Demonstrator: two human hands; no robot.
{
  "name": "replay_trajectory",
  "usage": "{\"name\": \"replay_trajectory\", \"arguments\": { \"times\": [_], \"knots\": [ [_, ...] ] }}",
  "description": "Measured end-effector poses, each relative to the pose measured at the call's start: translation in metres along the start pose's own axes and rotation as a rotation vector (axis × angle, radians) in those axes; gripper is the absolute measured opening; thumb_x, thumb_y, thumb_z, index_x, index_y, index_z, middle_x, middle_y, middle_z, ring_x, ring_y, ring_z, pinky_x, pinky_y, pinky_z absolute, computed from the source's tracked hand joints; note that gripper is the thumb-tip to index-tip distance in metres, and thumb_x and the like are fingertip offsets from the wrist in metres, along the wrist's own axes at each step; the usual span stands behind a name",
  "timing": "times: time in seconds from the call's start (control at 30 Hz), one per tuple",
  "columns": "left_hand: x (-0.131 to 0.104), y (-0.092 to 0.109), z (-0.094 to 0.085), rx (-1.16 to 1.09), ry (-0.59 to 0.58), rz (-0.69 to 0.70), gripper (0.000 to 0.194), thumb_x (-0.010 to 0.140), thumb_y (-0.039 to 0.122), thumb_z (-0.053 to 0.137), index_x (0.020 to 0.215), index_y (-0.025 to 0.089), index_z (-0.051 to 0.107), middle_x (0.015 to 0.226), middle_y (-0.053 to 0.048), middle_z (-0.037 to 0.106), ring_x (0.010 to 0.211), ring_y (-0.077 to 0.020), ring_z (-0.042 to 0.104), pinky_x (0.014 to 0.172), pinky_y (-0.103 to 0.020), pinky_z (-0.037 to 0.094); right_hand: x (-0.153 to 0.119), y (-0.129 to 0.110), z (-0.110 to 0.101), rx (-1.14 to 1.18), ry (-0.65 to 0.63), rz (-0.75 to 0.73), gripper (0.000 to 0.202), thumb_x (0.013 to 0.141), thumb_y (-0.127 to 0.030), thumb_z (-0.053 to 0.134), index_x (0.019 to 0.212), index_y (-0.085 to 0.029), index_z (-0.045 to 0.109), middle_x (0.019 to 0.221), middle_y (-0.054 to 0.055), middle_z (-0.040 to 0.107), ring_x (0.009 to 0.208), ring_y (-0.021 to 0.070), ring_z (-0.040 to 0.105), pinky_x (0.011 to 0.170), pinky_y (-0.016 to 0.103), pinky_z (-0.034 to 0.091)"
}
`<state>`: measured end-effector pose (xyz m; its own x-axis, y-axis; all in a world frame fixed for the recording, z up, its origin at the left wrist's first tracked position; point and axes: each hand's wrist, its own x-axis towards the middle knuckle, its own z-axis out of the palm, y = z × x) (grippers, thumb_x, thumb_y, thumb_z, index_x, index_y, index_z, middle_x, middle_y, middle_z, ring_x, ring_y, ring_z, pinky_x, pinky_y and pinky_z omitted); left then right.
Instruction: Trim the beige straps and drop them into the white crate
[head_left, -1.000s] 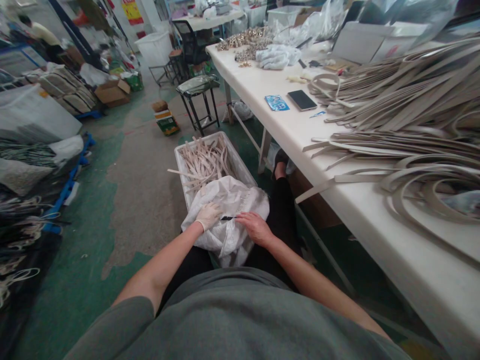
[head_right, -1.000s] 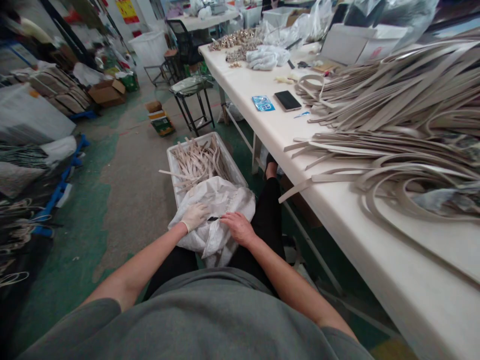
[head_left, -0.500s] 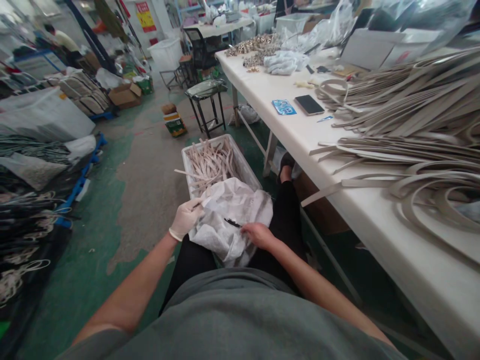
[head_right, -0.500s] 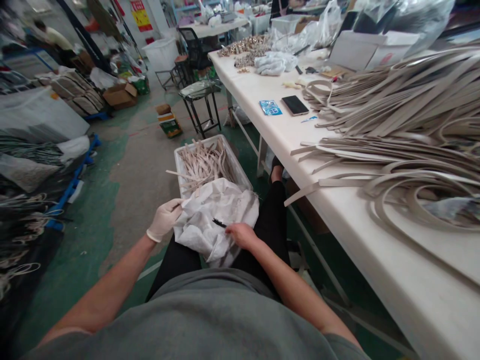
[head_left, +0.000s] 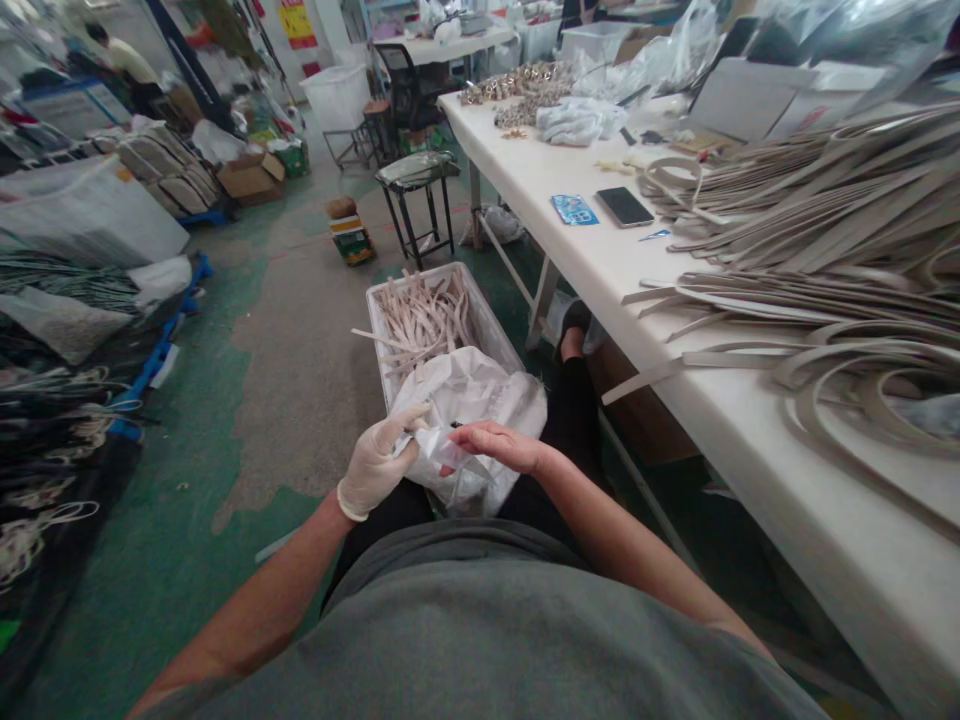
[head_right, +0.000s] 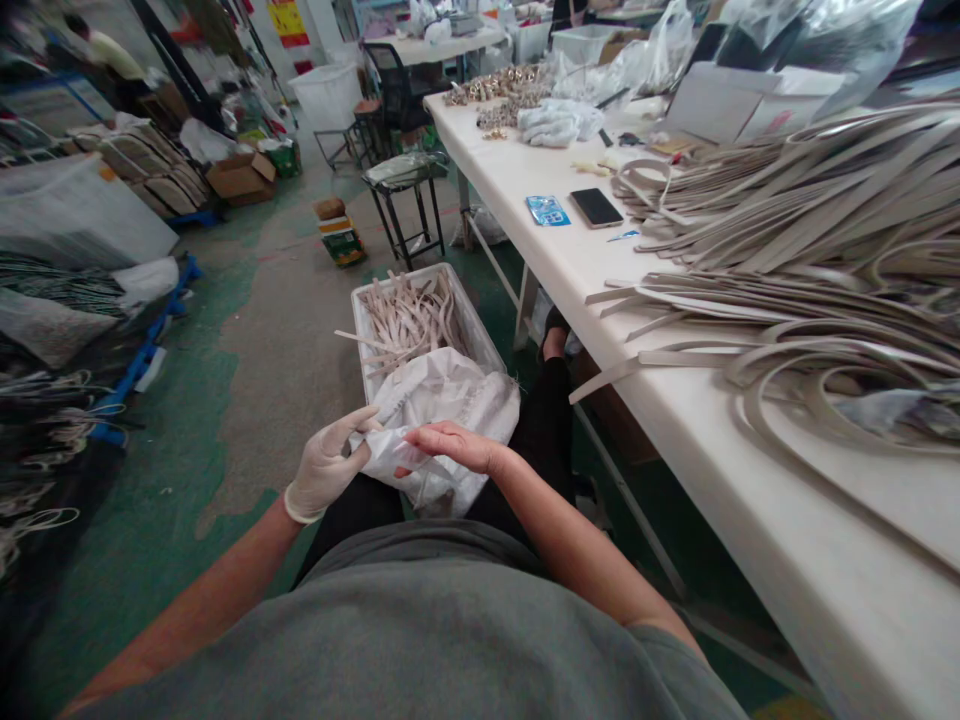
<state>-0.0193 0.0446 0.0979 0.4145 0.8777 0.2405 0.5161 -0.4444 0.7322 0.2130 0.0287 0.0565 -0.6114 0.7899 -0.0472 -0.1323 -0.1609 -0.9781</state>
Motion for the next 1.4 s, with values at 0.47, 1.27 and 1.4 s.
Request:
{"name": "replay_trajectory", "arguments": {
  "times": [0.47, 1.27, 1.4],
  "knots": [
    [0.025, 0.003, 0.014, -0.658, -0.420, -0.527, 0.044, 0.064, 0.036, 0.082, 0.101, 0.013, 0.074, 0.085, -0.004, 0.071, 0.075, -0.0147, 0.061, 0.072, -0.026, 0.047, 0.027, -0.109, -0.050, -1.387, 0.498, 0.014, 0.024, 0.095, -0.026, 0.051, 0.089, -0.021, 0.074, 0.083, 0.002, 0.073, 0.076, 0.0156, 0.063, 0.064, 0.025, 0.034],
    [0.010, -0.027, 0.031, -0.645, -0.436, -0.585, 0.036, 0.064, 0.046, 0.081, 0.077, 0.013, 0.077, 0.064, -0.002, 0.066, 0.058, -0.0104, 0.053, 0.055, -0.022, 0.041, 0.072, -0.183, -0.133, -1.484, 0.953, 0.255, 0.038, 0.102, -0.027, 0.033, 0.109, -0.013, 0.068, 0.104, 0.014, 0.069, 0.101, 0.0285, 0.062, 0.088, 0.044, 0.045],
    [0.007, -0.028, 0.034, -0.752, -0.276, -0.644, 0.044, 0.058, 0.051, 0.085, 0.078, 0.013, 0.077, 0.061, 0.000, 0.063, 0.055, -0.0084, 0.049, 0.051, -0.021, 0.037, 0.065, -0.151, -0.130, -1.544, 0.989, 0.193, 0.028, 0.096, -0.025, 0.048, 0.114, -0.017, 0.068, 0.121, 0.014, 0.066, 0.110, 0.0294, 0.060, 0.095, 0.046, 0.043]
  ]
}}
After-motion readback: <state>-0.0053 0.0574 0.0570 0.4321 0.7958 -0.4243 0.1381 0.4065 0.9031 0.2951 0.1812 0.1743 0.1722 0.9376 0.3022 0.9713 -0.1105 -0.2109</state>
